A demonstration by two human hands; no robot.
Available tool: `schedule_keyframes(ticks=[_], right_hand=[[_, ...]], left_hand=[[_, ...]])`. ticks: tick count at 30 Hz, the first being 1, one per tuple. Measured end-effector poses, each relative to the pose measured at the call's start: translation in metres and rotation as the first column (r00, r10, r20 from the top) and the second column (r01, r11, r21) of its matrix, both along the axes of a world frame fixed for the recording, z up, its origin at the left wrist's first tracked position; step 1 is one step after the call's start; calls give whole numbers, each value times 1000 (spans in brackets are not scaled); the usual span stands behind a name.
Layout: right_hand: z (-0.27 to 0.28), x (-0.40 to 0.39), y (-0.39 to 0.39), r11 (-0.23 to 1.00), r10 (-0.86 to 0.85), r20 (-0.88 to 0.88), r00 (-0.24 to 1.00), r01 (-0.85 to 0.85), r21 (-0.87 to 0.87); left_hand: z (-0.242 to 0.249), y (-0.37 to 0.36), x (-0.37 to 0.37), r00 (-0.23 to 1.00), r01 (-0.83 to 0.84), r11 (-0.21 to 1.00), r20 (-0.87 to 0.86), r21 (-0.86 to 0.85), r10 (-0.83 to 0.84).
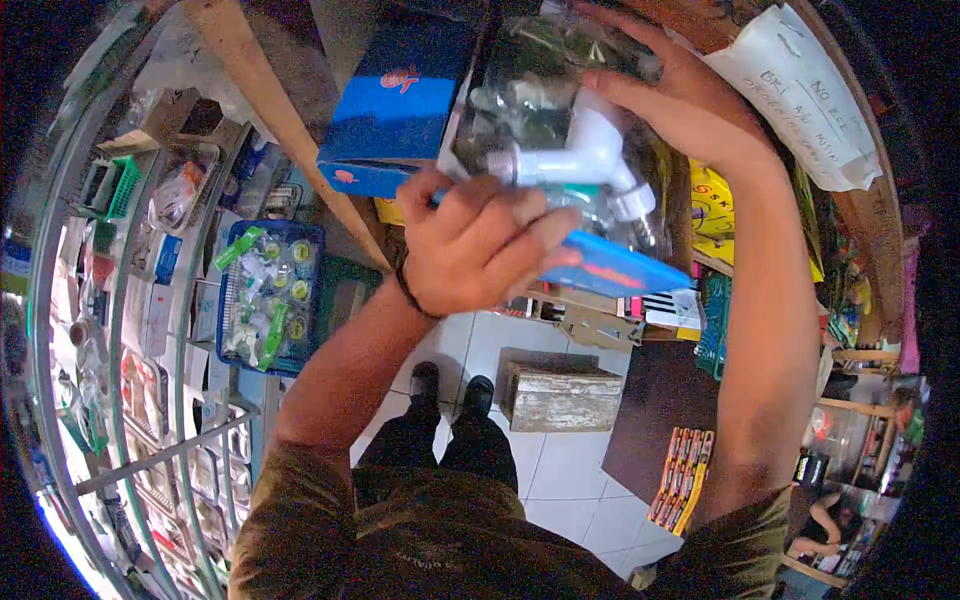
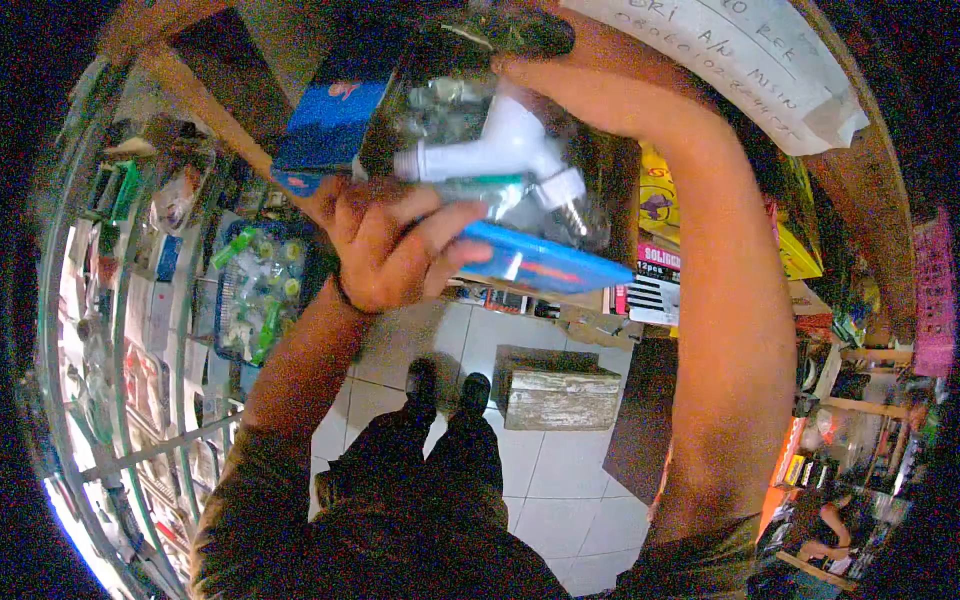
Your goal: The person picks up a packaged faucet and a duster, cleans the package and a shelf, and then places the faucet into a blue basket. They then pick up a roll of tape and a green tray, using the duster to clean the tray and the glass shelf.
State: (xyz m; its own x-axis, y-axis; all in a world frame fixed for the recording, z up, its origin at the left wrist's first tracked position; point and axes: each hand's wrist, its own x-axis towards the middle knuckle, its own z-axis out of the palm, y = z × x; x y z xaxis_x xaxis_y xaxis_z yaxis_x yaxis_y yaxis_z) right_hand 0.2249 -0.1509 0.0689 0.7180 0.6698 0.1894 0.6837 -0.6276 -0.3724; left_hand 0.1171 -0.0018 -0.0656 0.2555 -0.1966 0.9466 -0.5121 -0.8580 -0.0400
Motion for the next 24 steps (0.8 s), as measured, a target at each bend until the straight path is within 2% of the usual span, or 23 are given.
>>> schedule_keyframes(ticks=[1,3,5,6,7,8,9,10,11,12,14,15,16,17,18,20,21,23,24], right_hand=[[2,-3,3,1000,4,1,1000,-4,-4],[6,-8,5,945,-292,56,955,297,-140],[-19,-1,-8,945,-286,94,954,297,-135],[-36,-2,-14,959,-242,393,887,281,-44],[-41,-9,-14,972,-195,656,730,233,30],[-46,-25,-23,975,-167,665,728,222,2],[-56,-51,-42,952,156,865,477,161,-261],[-43,-90,-38,966,-165,464,870,238,-104],[-42,-117,-46,993,-119,466,877,117,35],[-48,-133,-57,980,-104,508,855,2,197],[-58,-166,-84,891,-333,423,843,133,435],[-56,-167,-98,886,-338,427,838,130,446],[-53,-167,-113,821,-515,429,742,283,497],[-49,-167,-125,725,-669,416,617,416,548],[-43,-161,-132,723,-669,416,616,408,558],[-25,-135,-138,710,-698,505,507,580,400],[-18,-124,-138,718,-692,510,511,562,411],[-11,-106,-134,623,-768,251,589,777,85],[-16,-97,-137,638,-757,253,602,764,92]], left_hand=[[1,1,4,1000,-4,1000,1,-4,4],[4,2,14,1000,-6,1000,-4,25,6],[5,1,24,1000,2,1000,-12,4,-2],[6,3,30,1000,3,1000,-25,17,-3],[7,4,35,999,0,1000,-37,28,1],[8,4,40,999,13,999,-39,33,-12],[10,2,40,999,20,999,-31,37,-18],[14,0,41,992,-61,996,-110,60,68],[19,-2,41,970,-142,986,-184,89,157],[24,-3,39,952,-142,984,-256,110,166],[31,-6,39,949,-128,986,-276,109,154],[34,-7,37,937,-118,988,-317,99,144],[38,-8,34,903,-159,980,-383,123,195],[42,-11,33,907,-164,978,-371,131,201],[45,-12,33,886,-199,971,-400,130,235],[47,-16,30,822,-246,965,-509,90,257],[54,-18,25,824,-263,961,-496,90,272],[66,-25,13,791,-408,890,-409,201,455],[72,-28,9,752,-441,871,-442,216,490]])
